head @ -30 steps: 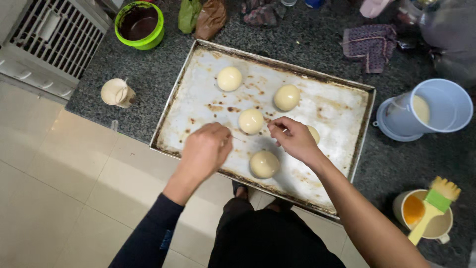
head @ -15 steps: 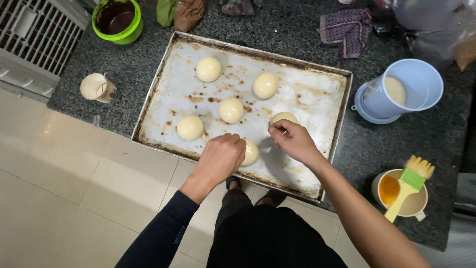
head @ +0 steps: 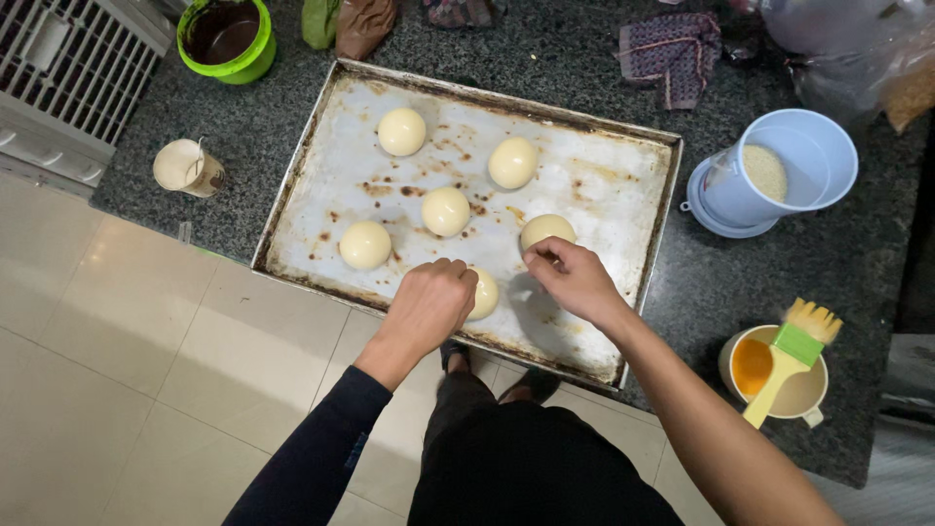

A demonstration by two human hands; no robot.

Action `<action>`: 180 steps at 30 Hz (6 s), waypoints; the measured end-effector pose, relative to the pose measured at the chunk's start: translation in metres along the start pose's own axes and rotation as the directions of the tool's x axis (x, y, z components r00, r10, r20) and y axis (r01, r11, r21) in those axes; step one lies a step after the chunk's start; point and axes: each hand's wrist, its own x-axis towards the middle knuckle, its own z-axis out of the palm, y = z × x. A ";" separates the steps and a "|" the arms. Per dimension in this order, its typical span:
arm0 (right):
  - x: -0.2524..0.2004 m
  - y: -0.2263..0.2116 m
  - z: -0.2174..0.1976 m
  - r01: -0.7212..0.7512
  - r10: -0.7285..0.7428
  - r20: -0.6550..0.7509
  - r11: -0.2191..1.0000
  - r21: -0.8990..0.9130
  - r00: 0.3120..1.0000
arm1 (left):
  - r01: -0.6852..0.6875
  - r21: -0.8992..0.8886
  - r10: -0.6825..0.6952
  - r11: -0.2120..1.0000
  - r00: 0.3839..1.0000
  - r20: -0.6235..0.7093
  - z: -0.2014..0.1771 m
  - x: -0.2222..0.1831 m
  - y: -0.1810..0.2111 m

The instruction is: The person removes a tray of dough balls from a rack, brushes each with a liquid wash from a cup, pricks the center of each with a stick, and then sprinkles sesame seeds over them from a small bowl.

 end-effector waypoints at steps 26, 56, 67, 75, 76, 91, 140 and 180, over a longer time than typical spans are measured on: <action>0.033 -0.087 0.069 0.076 -0.078 0.060 0.996 0.041 0.995 | 0.308 -0.936 -0.905 0.171 0.425 -0.026 -0.048 -0.110 -0.145; 0.080 -0.146 0.133 0.072 -0.078 0.050 0.990 0.118 0.996 | 0.402 -0.749 -0.830 0.526 0.052 -0.555 0.028 -0.158 -0.311; 0.025 -0.043 -0.065 0.252 -0.114 -0.422 0.924 0.289 0.899 | 0.117 -0.829 -0.553 0.547 0.794 -0.253 -0.061 0.080 -0.096; -0.012 0.082 -0.215 0.064 0.357 -0.727 0.874 0.481 0.586 | 0.073 -0.808 -0.320 0.584 0.936 -0.147 -0.015 0.155 0.013; -0.008 0.092 -0.224 0.034 0.444 -0.647 0.809 0.587 0.620 | 0.072 -0.808 -0.313 0.584 0.939 -0.142 -0.011 0.159 0.022; -0.012 0.043 -0.211 0.181 -0.299 -0.830 0.953 -0.241 0.471 | 0.142 -0.712 -0.322 0.687 0.939 -0.124 -0.031 0.152 0.049; 0.073 -0.101 0.016 0.218 -0.272 -0.664 0.962 -0.165 0.696 | 0.167 -0.252 -0.205 0.953 0.969 -0.134 -0.062 0.148 -0.244; -0.006 -0.075 -0.035 0.175 -0.297 -0.603 0.951 -0.253 0.741 | -0.202 -0.551 0.307 0.809 0.946 0.105 -0.023 0.140 -0.023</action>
